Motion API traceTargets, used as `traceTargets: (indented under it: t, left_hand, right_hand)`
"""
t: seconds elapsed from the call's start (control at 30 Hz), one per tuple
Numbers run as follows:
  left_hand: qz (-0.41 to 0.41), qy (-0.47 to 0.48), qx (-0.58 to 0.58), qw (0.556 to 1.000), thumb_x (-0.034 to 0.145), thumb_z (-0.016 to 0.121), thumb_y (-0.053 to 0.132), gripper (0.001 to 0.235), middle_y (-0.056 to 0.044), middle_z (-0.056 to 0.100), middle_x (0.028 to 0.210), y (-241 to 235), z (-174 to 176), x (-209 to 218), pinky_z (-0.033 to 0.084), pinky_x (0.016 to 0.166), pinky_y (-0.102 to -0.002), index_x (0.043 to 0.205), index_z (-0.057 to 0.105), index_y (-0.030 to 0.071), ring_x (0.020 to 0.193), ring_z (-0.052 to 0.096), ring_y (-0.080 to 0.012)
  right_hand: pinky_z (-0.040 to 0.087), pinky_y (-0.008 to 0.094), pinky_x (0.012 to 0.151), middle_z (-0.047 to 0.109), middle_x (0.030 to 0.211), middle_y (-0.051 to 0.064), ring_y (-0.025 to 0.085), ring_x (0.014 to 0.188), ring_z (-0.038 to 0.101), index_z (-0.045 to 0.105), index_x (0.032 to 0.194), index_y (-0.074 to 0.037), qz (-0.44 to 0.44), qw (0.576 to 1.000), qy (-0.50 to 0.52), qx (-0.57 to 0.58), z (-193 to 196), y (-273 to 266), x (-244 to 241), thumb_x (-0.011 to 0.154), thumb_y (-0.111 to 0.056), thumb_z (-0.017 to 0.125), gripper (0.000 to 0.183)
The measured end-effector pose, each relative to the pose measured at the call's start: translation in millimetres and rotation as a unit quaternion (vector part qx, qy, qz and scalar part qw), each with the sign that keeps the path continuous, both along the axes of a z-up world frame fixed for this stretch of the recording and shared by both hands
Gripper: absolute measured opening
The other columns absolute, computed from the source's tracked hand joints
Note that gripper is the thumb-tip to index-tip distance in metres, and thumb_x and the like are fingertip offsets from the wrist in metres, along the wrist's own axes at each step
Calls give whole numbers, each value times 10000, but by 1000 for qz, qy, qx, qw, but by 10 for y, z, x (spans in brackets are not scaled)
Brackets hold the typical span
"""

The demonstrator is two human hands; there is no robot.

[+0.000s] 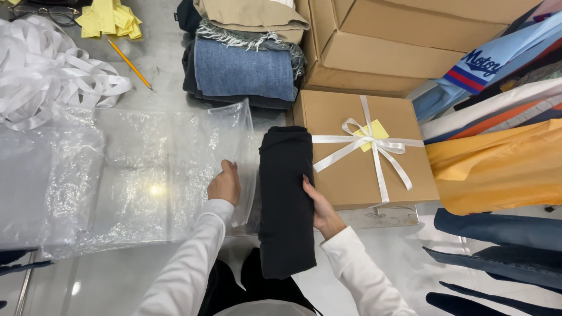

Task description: Folding a garment, placing it in a plastic bag, putting it in a box, and tying a ribbon around the box.

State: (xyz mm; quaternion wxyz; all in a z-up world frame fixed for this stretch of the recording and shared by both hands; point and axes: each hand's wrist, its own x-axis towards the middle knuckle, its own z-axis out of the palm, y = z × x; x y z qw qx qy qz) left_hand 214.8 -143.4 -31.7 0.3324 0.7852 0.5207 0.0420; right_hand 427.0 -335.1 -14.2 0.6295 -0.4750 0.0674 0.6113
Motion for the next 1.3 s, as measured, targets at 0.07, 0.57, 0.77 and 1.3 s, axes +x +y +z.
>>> traceTargets:
  t: [0.07,0.57,0.77,1.3]
  left_hand:
    - [-37,26,43,998,1144,424,420,296,-211,792,993,-56,40,-92,617,902,-580,1215,431,134,971,789,-462]
    - [104,-188,-48,976,1109,495,343,203,-264,740,811,-48,298,-874,589,779,-576,1074,472,144,881,763,-516]
    - [-50,-115,76,989,1141,351,514,325,-200,777,790,-237,438,-920,610,780,-566,1131,426,198,803,791,-458]
    - [-123,-254,230,931,1089,536,448,262,-73,807,787,-752,884,-1094,613,609,-509,1045,509,191,654,789,-356]
  right_hand:
    - [669,428,854,796,1160,149,288,985,801,771,1334,-232,15,1000,-3,5,-127,125,-47,962,-386,842,409]
    - [638,498,883,629,1239,243,327,1109,723,457,1580,1,239,950,-152,-129,421,496,-870,841,-495,947,1016]
    - [647,495,795,698,1175,278,364,1068,757,588,1496,38,397,865,-274,-135,673,855,-1050,765,-591,970,1038]
    - [652,465,903,775,1166,240,330,1075,778,700,1327,67,343,919,-187,-44,867,2488,-2218,785,-410,977,773]
